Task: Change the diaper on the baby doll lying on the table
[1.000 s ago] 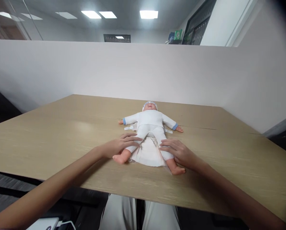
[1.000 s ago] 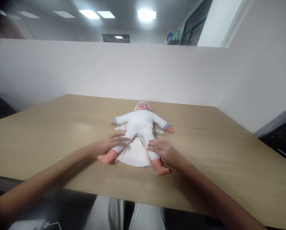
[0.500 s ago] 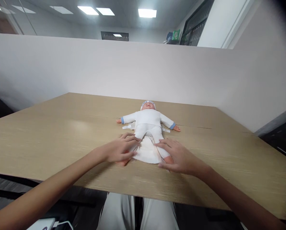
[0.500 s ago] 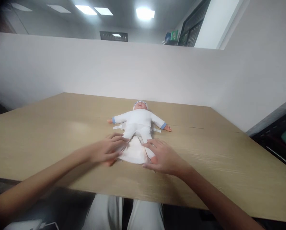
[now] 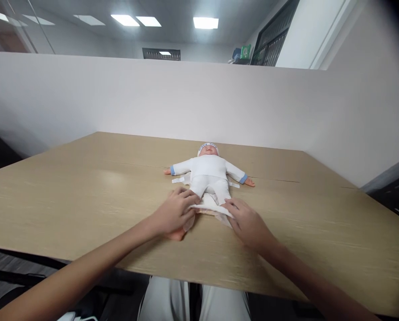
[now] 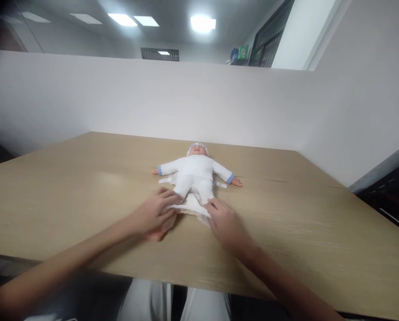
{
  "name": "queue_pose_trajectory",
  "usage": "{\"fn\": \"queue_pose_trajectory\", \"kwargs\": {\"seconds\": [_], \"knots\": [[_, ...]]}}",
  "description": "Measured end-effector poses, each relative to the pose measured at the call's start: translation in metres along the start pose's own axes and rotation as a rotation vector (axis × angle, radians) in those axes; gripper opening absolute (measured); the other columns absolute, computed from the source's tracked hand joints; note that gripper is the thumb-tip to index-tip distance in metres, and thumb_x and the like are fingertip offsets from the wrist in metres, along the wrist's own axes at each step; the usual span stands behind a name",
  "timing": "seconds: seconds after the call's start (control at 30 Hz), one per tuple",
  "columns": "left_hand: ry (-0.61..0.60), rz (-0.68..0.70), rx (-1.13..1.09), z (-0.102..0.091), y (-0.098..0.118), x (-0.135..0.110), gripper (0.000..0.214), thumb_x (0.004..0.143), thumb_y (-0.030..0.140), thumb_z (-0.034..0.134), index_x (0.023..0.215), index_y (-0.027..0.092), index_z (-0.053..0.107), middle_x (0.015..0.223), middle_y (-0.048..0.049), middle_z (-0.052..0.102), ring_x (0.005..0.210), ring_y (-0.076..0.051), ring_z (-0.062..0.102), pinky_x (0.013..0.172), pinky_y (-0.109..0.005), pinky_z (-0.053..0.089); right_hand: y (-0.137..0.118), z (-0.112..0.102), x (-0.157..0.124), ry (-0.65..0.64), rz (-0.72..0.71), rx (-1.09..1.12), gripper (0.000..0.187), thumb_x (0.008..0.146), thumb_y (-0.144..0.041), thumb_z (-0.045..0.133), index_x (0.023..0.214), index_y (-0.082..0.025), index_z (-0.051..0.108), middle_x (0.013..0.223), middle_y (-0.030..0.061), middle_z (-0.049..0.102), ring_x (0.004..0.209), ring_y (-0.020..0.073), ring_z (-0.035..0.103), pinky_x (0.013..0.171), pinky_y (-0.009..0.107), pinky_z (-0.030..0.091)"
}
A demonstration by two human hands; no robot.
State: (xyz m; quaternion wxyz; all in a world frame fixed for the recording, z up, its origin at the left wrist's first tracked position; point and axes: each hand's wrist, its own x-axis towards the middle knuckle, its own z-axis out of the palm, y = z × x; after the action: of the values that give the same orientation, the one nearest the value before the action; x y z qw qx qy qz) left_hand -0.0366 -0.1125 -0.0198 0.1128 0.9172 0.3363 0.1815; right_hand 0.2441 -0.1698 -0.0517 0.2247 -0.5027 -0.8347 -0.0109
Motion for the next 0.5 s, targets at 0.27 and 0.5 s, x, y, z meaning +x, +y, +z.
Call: {"fn": "queue_pose_trajectory", "kwargs": {"seconds": [0.27,0.5], "knots": [[0.18,-0.093,-0.398,-0.024,-0.028,0.061,0.039,0.098,0.054,0.057,0.109,0.019,0.07,0.128,-0.0089,0.068,0.122,-0.031,0.057,0.109,-0.045,0.043,0.033,-0.014,0.058,0.214,0.092,0.376,0.029,0.106,-0.042,0.045,0.105,-0.023,0.067,0.115,0.0088,0.067,0.109,0.0265,0.064,0.1,0.041,0.052],[0.205,-0.383,-0.774,-0.008,-0.068,0.13,0.031,0.09,0.048,0.062,0.098,0.018,0.065,0.092,-0.0039,0.068,0.092,-0.024,0.061,0.089,-0.036,0.048,0.085,0.008,0.128,0.126,0.418,0.736,0.037,0.096,-0.05,0.055,0.114,-0.023,0.073,0.122,0.0057,0.075,0.119,0.0303,0.064,0.108,0.044,0.048]]}}
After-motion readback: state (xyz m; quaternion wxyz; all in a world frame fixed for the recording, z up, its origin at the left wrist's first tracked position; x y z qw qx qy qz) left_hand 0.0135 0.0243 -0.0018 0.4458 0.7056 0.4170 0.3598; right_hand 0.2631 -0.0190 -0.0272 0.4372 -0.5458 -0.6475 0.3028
